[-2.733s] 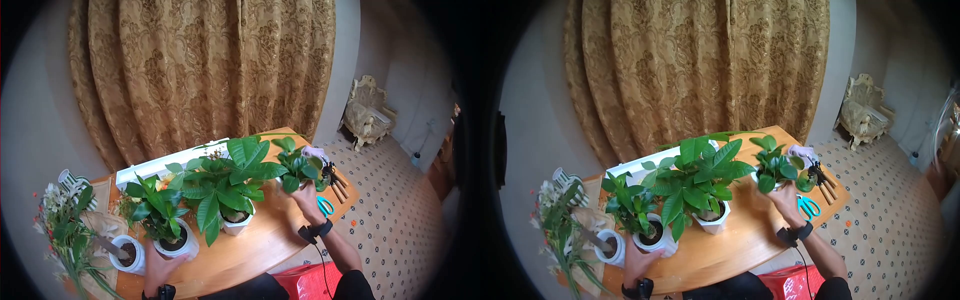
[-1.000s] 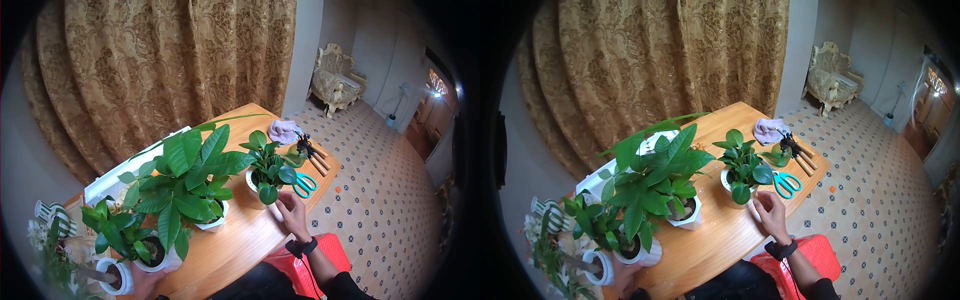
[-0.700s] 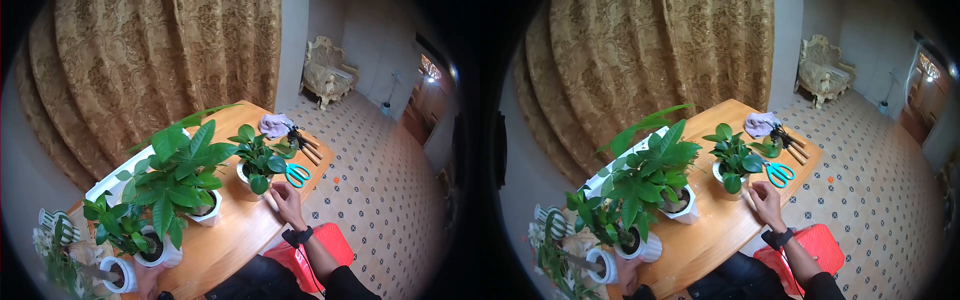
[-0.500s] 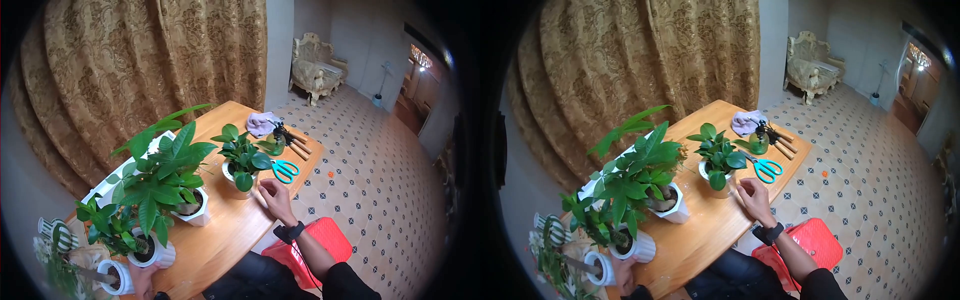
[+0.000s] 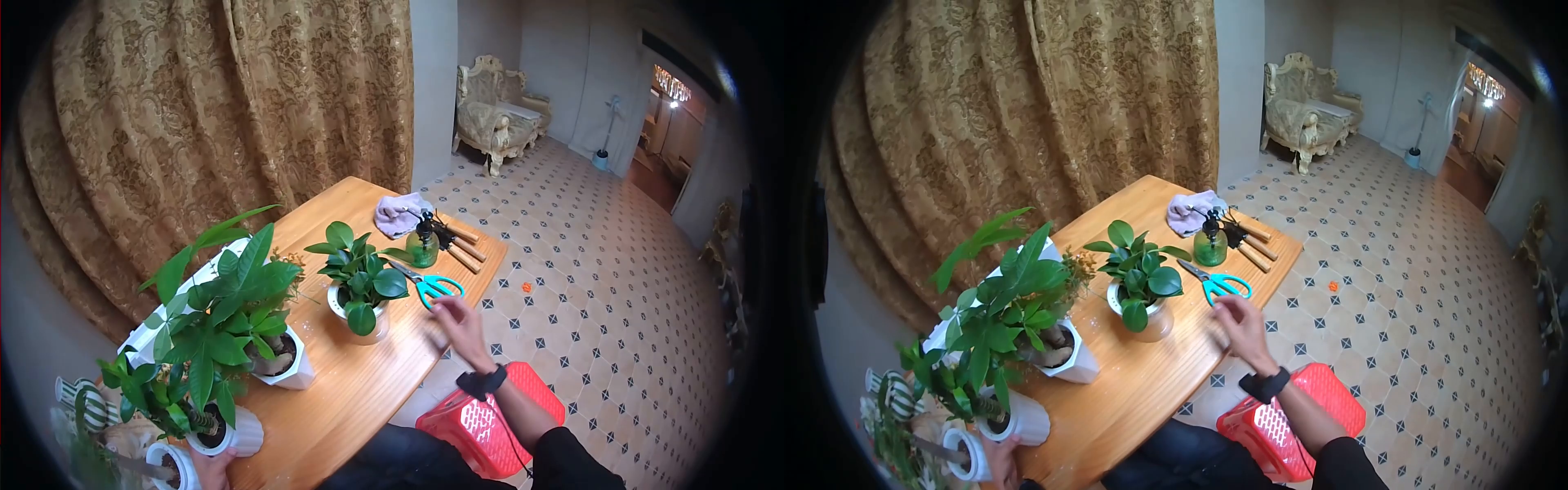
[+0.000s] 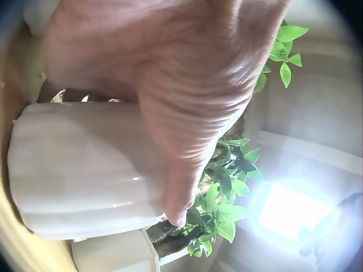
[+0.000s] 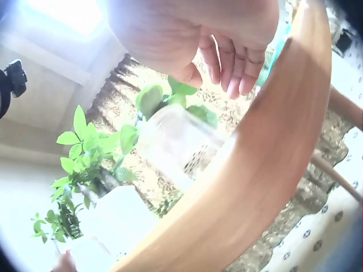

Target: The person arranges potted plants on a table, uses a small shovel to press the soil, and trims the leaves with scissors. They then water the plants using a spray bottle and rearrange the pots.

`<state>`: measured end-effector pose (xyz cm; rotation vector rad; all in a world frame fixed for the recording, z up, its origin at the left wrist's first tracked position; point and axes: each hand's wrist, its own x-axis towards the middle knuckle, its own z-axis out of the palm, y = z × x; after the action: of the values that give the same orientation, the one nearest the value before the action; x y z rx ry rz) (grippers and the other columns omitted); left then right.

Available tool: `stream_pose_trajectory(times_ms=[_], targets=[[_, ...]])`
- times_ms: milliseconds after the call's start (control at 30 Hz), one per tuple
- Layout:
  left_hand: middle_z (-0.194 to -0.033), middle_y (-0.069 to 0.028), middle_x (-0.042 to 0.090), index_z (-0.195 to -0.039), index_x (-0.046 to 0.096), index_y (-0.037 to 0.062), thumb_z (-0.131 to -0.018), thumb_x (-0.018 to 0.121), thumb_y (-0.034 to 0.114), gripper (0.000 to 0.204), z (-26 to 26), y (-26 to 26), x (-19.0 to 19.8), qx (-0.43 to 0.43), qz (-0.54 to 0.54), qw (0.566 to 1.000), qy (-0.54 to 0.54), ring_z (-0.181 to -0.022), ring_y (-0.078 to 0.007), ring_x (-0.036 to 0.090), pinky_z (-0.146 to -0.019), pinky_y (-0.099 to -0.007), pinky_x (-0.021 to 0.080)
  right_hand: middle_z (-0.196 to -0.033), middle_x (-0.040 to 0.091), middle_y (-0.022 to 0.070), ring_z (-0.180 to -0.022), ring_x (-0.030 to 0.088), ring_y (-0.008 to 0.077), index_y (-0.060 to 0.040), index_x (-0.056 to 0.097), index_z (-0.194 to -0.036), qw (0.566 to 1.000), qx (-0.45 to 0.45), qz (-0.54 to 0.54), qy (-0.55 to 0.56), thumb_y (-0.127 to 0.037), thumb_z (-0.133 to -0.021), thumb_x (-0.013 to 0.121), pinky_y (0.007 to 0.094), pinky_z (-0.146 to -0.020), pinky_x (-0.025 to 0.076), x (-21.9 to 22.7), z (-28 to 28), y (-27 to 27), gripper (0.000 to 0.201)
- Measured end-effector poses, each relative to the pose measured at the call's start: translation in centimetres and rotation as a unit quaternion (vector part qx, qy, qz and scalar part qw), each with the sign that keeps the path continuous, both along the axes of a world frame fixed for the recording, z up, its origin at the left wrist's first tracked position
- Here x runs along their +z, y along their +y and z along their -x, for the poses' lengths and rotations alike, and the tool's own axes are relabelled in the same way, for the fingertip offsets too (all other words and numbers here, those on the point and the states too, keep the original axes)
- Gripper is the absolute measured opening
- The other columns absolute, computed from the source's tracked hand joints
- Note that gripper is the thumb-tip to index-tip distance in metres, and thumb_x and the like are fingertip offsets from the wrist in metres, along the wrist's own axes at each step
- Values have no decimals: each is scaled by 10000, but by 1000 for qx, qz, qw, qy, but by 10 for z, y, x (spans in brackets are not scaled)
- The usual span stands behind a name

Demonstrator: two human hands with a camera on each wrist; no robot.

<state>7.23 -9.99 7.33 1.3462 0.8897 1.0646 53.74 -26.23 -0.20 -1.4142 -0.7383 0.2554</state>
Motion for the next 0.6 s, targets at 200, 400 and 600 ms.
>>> stream_pose_trajectory(times_ms=[200, 400, 600], targets=[[-1370, -138, 564, -1466, 371, -13, -660, 882, 120, 963, 2, 21, -29, -20, 8, 1000, 11, -1257, -257, 569, -1112, -408, 416, -932, 715, 87, -812, 677, 151, 15, 690, -1113, 969, -173, 92, -149, -182, -980, 665, 293, -769, 552, 15, -107, -29, 240], [-1365, -132, 567, -1463, 377, -11, -661, 886, 138, 961, -10, 38, -31, -35, 12, 999, 19, -1251, -253, 572, -1106, -405, 419, -1001, 649, 152, -862, 641, 224, 46, 689, -1128, 940, -197, 171, -219, -248, -956, 706, 324, -768, 534, 11, -158, -9, 341], [-1361, -125, 570, -1460, 383, -8, -663, 890, 156, 959, -21, 55, -29, -48, 11, 998, 27, -1244, -250, 574, -1099, -401, 422, -919, 628, 169, -909, 578, 325, 39, 708, -1070, 893, -200, 277, -294, -338, -901, 734, 432, -833, 456, 4, -168, 13, 414]])
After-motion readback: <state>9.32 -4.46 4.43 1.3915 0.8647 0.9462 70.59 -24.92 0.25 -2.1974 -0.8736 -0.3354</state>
